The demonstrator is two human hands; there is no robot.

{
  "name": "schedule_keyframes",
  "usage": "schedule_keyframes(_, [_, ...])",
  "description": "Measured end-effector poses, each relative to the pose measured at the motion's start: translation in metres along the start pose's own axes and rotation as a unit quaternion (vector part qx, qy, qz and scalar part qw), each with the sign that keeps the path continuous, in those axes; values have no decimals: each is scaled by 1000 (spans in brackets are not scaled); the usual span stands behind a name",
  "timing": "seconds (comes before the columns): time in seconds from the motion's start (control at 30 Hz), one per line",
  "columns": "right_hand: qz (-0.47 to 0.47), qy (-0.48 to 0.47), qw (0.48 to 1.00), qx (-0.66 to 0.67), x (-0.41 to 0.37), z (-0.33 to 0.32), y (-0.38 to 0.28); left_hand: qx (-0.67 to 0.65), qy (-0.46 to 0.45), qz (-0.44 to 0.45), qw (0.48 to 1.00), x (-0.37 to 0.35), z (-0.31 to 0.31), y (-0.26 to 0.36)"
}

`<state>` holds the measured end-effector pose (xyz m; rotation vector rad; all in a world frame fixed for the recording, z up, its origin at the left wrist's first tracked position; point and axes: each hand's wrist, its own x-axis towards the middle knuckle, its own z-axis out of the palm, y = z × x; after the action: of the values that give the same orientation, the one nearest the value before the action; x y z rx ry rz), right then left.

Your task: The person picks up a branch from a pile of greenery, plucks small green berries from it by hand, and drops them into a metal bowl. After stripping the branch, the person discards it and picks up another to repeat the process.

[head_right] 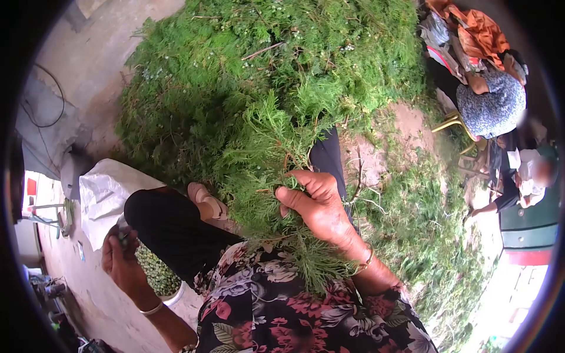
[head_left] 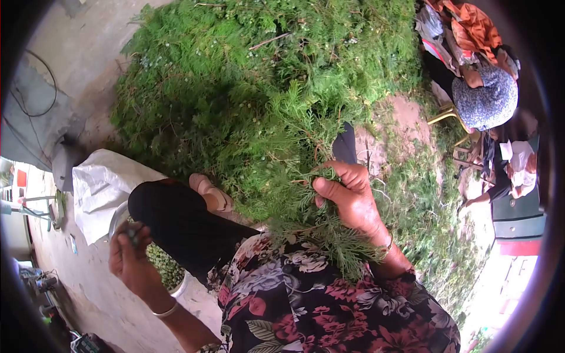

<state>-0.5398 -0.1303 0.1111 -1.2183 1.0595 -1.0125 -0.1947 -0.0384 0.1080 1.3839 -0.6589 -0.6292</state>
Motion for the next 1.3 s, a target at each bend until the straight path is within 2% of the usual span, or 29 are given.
schedule_keyframes(0.03, [0, -2, 1000, 1, 0, 0, -1, 34, 40, 25, 998, 4, -19, -5])
schedule_keyframes(0.07, [-1, 2, 1000, 26, 1, 1, -2, 35, 42, 25, 998, 8, -32, -10])
schedule_keyframes(0.1, [-3, 6, 999, 50, 1, 1, -3, 177, 77, 72, 979, 10, -43, -17])
schedule_keyframes(0.13, [-3, 5, 999, 50, 1, 1, -3, 314, 110, 116, 936, 13, -55, -25])
schedule_keyframes(0.17, [-3, 1, 999, 44, 1, 1, -2, 314, 110, 116, 936, 17, -72, -34])
schedule_keyframes(0.23, [-6, -1, 999, 37, 0, 0, -4, 527, 116, 195, 819, 24, -104, -50])
schedule_keyframes(0.27, [-4, -13, 1000, 4, -1, 0, -5, 526, 115, 196, 819, 23, -115, -53])
schedule_keyframes(0.33, [-3, -22, 999, -29, -2, 0, -6, 497, 118, 124, 851, 22, -123, -54])
schedule_keyframes(0.37, [-16, -38, 998, -48, -2, 0, -5, 499, 126, 116, 849, 21, -125, -54])
schedule_keyframes(0.47, [-12, -47, 998, -49, -3, 2, -5, 447, 157, 98, 876, 15, -105, -43])
schedule_keyframes(0.6, [-23, -56, 996, -58, -2, 2, -2, 434, 185, 121, 873, 25, -111, -50])
schedule_keyframes(0.67, [-27, -59, 996, -63, -4, 2, -2, 226, 193, -9, 955, 22, -108, -48])
schedule_keyframes(0.7, [-16, -60, 996, -69, -5, 3, -1, 226, 192, -8, 955, 19, -106, -51])
schedule_keyframes(0.77, [-2, -60, 995, -75, -6, 5, 1, 122, 163, -23, 979, 12, -101, -64])
schedule_keyframes(0.8, [-14, -65, 995, -70, -6, 8, 2, 122, 161, -25, 979, 10, -97, -71])
schedule_keyframes(0.87, [-26, -70, 995, -65, -6, 10, 5, 41, 133, -57, 989, 7, -90, -83])
schedule_keyframes(0.9, [-39, -72, 993, -81, -6, 11, 9, -91, 72, -68, 991, 5, -92, -90])
schedule_keyframes(1.1, [-60, -77, 991, -96, -7, 12, 11, -153, 90, -139, 974, 8, -108, -107])
schedule_keyframes(1.23, [-59, -80, 989, -105, -8, 14, 14, -130, 98, -156, 974, 10, -130, -113])
schedule_keyframes(1.3, [-65, -72, 991, -92, -8, 16, 16, -79, 148, -140, 976, 12, -128, -110])
